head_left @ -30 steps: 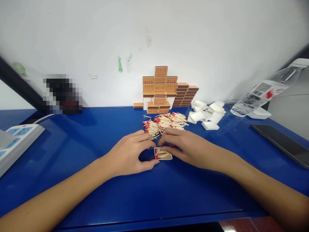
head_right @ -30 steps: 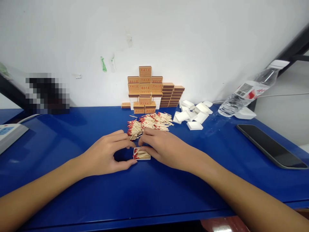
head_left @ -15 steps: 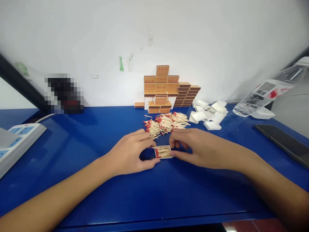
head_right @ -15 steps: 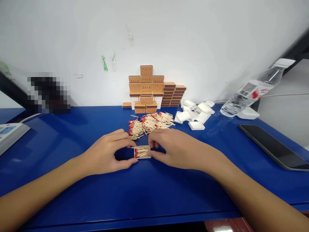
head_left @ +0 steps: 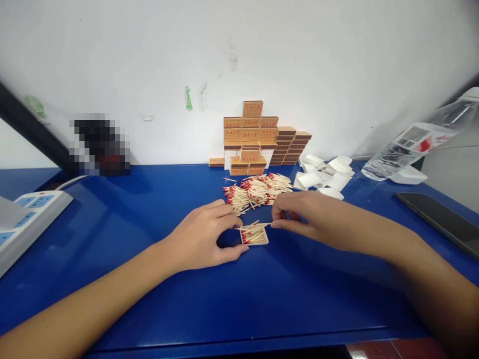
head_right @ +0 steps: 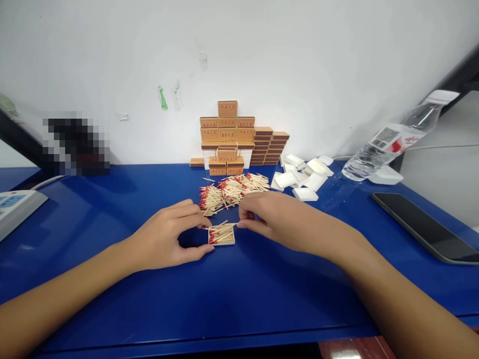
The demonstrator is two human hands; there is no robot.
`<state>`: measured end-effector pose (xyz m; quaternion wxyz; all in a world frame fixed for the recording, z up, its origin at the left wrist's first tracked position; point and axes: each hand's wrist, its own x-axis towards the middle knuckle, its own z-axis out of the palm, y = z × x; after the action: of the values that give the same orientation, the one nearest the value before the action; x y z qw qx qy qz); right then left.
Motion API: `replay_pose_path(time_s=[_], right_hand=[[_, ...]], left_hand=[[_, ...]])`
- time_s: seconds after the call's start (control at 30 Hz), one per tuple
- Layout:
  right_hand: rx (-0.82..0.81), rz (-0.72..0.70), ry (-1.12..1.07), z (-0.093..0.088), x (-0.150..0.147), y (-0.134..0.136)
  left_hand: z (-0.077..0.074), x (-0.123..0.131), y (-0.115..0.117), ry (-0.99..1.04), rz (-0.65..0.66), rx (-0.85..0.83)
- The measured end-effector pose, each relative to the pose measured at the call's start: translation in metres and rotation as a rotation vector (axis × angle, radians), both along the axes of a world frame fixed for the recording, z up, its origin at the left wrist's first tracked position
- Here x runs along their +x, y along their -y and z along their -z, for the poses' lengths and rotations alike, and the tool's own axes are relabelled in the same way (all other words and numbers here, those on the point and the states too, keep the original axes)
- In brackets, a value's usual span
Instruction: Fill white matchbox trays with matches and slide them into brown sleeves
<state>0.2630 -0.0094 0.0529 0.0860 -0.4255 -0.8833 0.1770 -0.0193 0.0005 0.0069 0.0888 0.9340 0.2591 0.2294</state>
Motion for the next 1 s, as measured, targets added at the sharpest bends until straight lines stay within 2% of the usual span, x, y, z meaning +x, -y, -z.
replay_pose_path(time_s=[0.1, 0.33, 0.57, 0.73, 0.87, 1.0], right_hand=[[0.033, 0.011, 0.006, -0.003, 0.005, -0.002], [0.038, -0.063, -0.048, -0.004, 0.001, 0.000], [0.009, -0.110, -0.088, 0.007, -0.008, 0.000], [0.044, -0.075, -0.067, 0.013, -0.010, -0.003], [0.041, -0.048, 0.010, 0.011, -0.010, -0.003], [0.000, -0.063, -0.002, 0.010, -0.012, 0.001]], left_hand=[[0.000, 0.000, 0.000, -0.002, -0.003, 0.000], [0.001, 0.000, 0.000, -0.005, -0.004, -0.004], [0.000, 0.001, 0.001, -0.001, -0.005, -0.004], [-0.001, 0.000, 0.001, 0.003, 0.001, -0.008], [0.000, 0.000, 0.000, 0.007, 0.004, -0.002], [0.000, 0.000, 0.000, 0.007, 0.001, -0.006]])
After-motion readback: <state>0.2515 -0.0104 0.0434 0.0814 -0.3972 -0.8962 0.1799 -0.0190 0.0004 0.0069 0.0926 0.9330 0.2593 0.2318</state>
